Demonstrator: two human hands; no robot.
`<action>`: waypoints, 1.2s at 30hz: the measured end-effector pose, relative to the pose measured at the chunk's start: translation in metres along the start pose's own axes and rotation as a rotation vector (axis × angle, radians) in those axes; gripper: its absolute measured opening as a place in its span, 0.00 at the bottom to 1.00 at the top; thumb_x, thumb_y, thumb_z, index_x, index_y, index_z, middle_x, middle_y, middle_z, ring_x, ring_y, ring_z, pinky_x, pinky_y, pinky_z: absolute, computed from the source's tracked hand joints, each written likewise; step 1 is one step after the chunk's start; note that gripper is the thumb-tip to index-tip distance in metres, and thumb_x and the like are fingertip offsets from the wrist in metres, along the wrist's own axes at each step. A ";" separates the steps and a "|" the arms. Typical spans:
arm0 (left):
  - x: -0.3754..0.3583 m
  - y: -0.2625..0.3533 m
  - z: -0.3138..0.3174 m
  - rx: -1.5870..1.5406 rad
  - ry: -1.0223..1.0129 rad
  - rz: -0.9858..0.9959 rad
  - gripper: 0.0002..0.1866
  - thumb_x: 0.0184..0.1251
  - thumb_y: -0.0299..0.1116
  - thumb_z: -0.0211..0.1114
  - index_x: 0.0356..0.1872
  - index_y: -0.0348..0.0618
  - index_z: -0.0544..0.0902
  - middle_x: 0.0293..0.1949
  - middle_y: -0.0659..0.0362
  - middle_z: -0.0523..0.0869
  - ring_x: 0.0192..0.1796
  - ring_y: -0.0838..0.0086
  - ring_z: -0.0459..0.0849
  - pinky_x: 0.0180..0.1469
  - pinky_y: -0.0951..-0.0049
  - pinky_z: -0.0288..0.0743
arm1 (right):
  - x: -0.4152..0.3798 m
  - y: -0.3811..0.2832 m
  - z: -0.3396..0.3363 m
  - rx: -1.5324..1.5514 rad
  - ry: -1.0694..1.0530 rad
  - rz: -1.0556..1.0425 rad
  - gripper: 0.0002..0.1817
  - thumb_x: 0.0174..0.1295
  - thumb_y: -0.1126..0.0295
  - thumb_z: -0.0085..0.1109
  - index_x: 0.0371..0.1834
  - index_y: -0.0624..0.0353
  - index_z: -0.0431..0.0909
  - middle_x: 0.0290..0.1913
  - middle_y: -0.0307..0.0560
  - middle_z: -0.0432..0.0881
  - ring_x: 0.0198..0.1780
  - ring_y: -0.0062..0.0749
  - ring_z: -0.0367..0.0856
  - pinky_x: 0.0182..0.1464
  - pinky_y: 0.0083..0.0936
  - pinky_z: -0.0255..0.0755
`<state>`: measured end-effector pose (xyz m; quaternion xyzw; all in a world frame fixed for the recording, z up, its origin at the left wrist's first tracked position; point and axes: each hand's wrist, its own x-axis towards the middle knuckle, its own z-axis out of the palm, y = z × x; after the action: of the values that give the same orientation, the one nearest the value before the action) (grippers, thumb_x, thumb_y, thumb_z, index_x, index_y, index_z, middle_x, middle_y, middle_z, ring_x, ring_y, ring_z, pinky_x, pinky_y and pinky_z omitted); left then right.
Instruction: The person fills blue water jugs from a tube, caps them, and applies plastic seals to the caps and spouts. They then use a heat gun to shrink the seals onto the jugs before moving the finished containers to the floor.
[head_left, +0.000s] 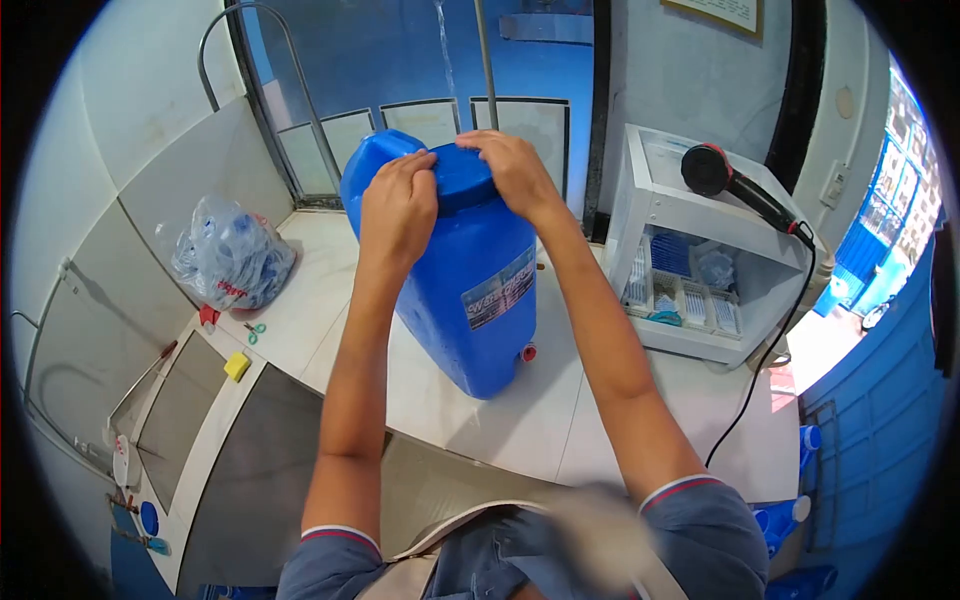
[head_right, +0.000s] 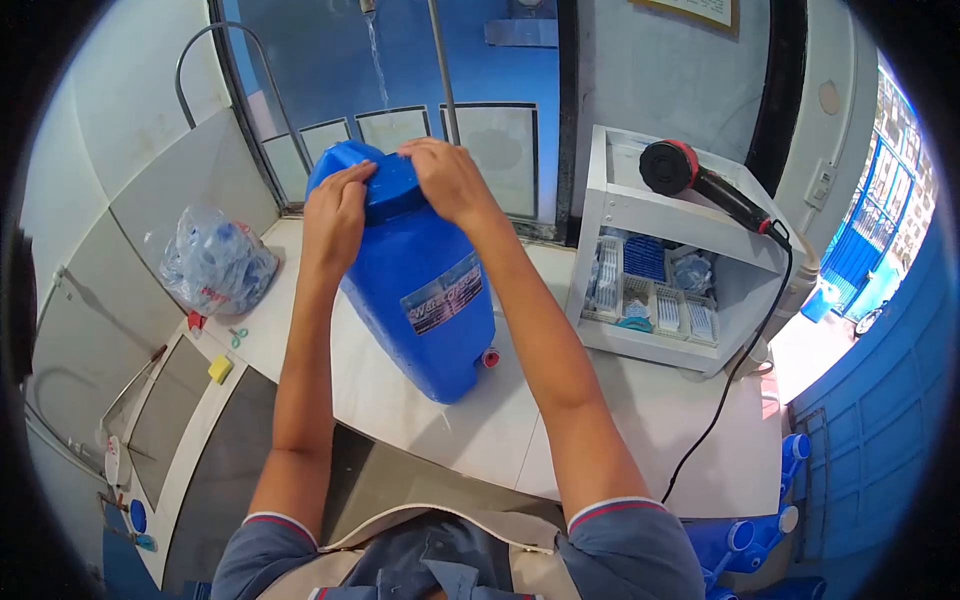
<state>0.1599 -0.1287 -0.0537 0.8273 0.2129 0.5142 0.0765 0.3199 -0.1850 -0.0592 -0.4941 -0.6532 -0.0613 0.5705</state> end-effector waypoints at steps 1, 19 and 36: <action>0.010 -0.004 0.001 -0.143 -0.106 0.014 0.21 0.58 0.32 0.44 0.43 0.32 0.82 0.50 0.46 0.81 0.55 0.58 0.76 0.61 0.69 0.64 | -0.001 0.003 0.001 -0.206 0.070 -0.026 0.22 0.60 0.64 0.37 0.39 0.69 0.79 0.48 0.60 0.79 0.52 0.48 0.76 0.54 0.36 0.69; 0.021 -0.082 0.009 -0.295 -0.283 -0.389 0.34 0.70 0.56 0.27 0.66 0.41 0.60 0.70 0.46 0.55 0.72 0.48 0.45 0.70 0.49 0.34 | -0.022 -0.082 -0.024 -0.380 0.087 0.446 0.29 0.66 0.52 0.30 0.32 0.62 0.80 0.37 0.64 0.80 0.46 0.60 0.76 0.51 0.45 0.66; -0.020 0.040 0.017 -0.139 0.101 -0.445 0.33 0.70 0.49 0.37 0.62 0.26 0.60 0.66 0.37 0.59 0.70 0.44 0.52 0.69 0.53 0.41 | 0.027 0.014 -0.008 0.359 -0.104 0.478 0.20 0.57 0.64 0.44 0.43 0.66 0.80 0.44 0.56 0.81 0.46 0.39 0.78 0.51 0.28 0.66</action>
<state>0.1782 -0.1719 -0.0641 0.7259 0.3577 0.5389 0.2338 0.3391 -0.1673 -0.0422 -0.5276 -0.5472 0.2163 0.6127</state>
